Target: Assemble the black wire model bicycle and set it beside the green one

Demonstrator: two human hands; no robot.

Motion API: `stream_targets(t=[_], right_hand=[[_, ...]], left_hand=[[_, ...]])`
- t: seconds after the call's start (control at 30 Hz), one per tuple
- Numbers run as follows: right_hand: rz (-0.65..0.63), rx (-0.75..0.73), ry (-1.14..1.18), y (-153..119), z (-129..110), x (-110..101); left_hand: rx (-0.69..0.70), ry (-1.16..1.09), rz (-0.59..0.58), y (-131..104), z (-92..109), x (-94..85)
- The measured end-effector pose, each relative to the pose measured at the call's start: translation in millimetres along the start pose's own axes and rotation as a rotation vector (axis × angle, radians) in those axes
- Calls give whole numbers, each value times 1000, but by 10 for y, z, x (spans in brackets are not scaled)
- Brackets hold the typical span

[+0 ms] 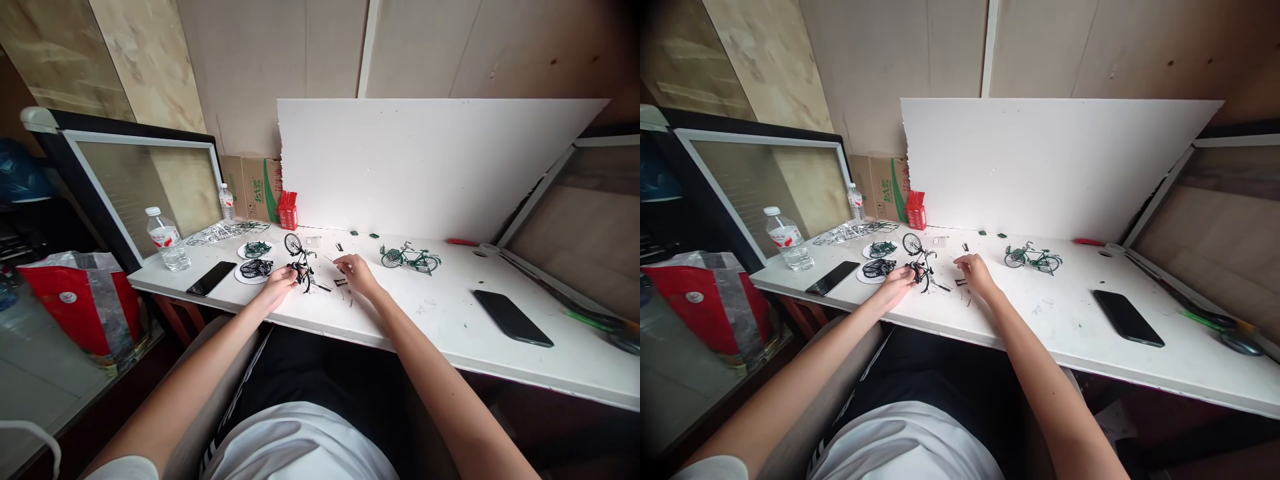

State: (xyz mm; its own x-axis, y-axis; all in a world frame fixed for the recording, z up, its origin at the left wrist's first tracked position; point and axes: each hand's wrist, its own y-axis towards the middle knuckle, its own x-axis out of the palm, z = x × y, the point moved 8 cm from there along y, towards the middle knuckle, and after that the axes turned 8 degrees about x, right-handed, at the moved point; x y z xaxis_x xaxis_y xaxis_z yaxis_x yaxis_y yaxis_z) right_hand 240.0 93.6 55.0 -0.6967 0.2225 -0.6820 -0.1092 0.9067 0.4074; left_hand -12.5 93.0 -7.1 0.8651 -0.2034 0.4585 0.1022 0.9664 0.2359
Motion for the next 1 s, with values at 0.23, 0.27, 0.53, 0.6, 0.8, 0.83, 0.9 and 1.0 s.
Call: stream_targets(t=[0.23,0.27,0.53,0.6,0.8,0.83,0.9,1.0], right_hand=[[-70,-39,-75,16,1,81],[-83,-34,-98,23,7,64],[-310,178,-142,60,345,-375],[-240,236,-169,71,464,-521],[-279,231,-129,25,562,-405],[-344,217,-86,11,546,-327],[-479,214,-13,-20,524,-186],[-646,234,43,-69,503,-46]], left_hand=[[8,-8,-17,23,-9,1],[9,-11,-16,31,-14,-5],[13,-7,-21,70,-56,-37],[11,-12,-19,68,-61,-47],[29,6,-40,52,-45,-50],[26,10,-39,51,-50,-53],[17,9,-39,53,-62,-57],[16,3,-41,61,-71,-59]])
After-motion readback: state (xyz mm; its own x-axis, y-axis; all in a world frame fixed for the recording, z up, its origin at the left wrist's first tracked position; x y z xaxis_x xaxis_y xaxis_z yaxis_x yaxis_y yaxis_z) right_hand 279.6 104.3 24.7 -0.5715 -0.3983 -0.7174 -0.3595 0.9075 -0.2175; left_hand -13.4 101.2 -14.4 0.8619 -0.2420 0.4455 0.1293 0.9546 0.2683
